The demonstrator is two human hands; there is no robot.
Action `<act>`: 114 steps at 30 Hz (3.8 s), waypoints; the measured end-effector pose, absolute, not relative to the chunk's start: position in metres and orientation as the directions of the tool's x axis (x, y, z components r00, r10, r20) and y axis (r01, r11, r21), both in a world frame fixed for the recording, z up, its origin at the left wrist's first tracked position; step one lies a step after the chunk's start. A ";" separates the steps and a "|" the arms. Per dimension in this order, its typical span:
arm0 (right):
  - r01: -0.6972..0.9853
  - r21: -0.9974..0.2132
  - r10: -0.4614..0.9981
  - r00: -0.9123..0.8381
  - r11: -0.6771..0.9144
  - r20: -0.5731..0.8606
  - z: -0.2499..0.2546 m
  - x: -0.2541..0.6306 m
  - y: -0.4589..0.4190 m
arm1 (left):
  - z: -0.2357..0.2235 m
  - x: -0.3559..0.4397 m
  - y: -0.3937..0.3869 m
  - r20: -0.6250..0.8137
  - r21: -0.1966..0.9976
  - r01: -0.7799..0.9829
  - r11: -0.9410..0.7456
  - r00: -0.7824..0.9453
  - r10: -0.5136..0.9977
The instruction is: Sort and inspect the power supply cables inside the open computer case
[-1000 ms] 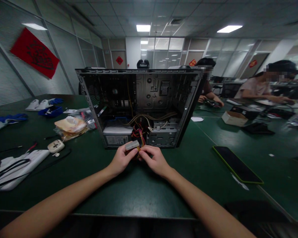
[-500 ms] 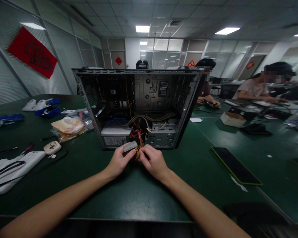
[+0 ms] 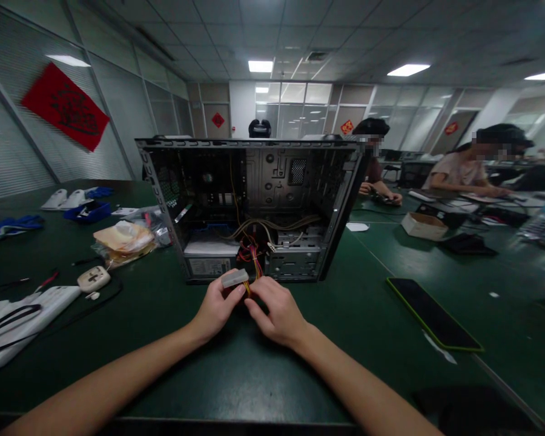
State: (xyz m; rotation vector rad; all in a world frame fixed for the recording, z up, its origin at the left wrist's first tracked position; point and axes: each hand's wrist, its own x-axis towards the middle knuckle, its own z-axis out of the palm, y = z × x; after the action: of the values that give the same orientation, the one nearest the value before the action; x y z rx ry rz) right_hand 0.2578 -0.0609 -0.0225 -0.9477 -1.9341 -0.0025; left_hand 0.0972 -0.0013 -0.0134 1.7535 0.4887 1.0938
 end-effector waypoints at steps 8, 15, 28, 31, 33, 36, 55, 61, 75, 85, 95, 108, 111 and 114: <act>0.528 -0.409 0.586 -0.223 0.744 0.779 -0.018 0.254 -0.062 | -0.005 0.094 -0.009 0.464 0.877 -0.177 -0.446 0.549 0.695; 0.421 -0.381 0.530 -0.329 0.823 0.782 -0.021 0.250 -0.062 | -0.004 0.093 -0.015 0.577 0.787 -0.183 -0.589 0.554 0.600; 0.641 -0.479 0.722 -0.176 0.600 0.669 0.068 0.255 -0.033 | -0.036 0.098 0.011 0.401 0.915 -0.199 -0.352 0.563 0.723; 0.767 -0.282 0.696 -0.279 0.576 0.661 0.105 0.238 0.006 | -0.034 0.099 0.012 0.317 0.940 -0.081 -0.330 0.556 0.768; 0.850 -0.162 0.729 -0.314 0.501 0.607 0.119 0.221 0.033 | -0.030 0.099 0.009 0.293 0.944 -0.035 -0.329 0.549 0.783; 0.950 -0.095 0.846 -0.216 0.297 0.487 0.128 0.199 0.067 | -0.025 0.098 0.006 0.335 0.918 -0.019 -0.397 0.572 0.749; 0.999 -0.020 0.865 -0.033 0.050 0.501 0.115 0.188 0.100 | -0.029 0.097 0.006 0.389 0.870 0.002 -0.493 0.613 0.688; 0.999 -0.004 0.864 -0.044 0.052 0.502 0.116 0.187 0.097 | -0.030 0.097 0.006 0.370 0.876 0.013 -0.482 0.623 0.690; 1.000 -0.028 0.865 0.011 0.003 0.501 0.115 0.177 0.098 | -0.032 0.099 0.006 0.351 0.899 -0.001 -0.438 0.602 0.717; 0.999 -0.043 0.855 0.029 -0.008 0.518 0.116 0.165 0.106 | -0.036 0.104 0.009 0.290 0.955 -0.127 -0.268 0.598 0.747; 0.998 -0.004 0.831 -0.049 0.061 0.554 0.125 0.180 0.085 | -0.005 0.090 0.029 0.248 0.938 -0.340 -0.071 0.511 0.823; 0.853 0.252 0.478 -0.475 0.457 0.739 0.010 0.311 -0.034 | 0.059 0.074 0.061 0.111 0.755 -0.595 0.276 0.531 0.840; 0.812 0.148 0.466 -0.462 0.565 0.755 -0.003 0.307 -0.032 | 0.046 0.083 0.042 0.352 0.882 -0.458 -0.112 0.482 0.803; 0.705 -0.067 0.502 -0.432 0.706 0.749 -0.011 0.293 -0.025 | 0.022 0.092 0.022 0.449 0.881 -0.208 -0.426 0.653 0.610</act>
State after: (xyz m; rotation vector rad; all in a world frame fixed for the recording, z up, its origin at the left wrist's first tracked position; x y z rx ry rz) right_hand 0.2928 -0.0247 -0.0110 -0.9160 -2.1236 -0.3283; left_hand 0.0916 0.0218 0.0220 1.7909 0.3229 0.9459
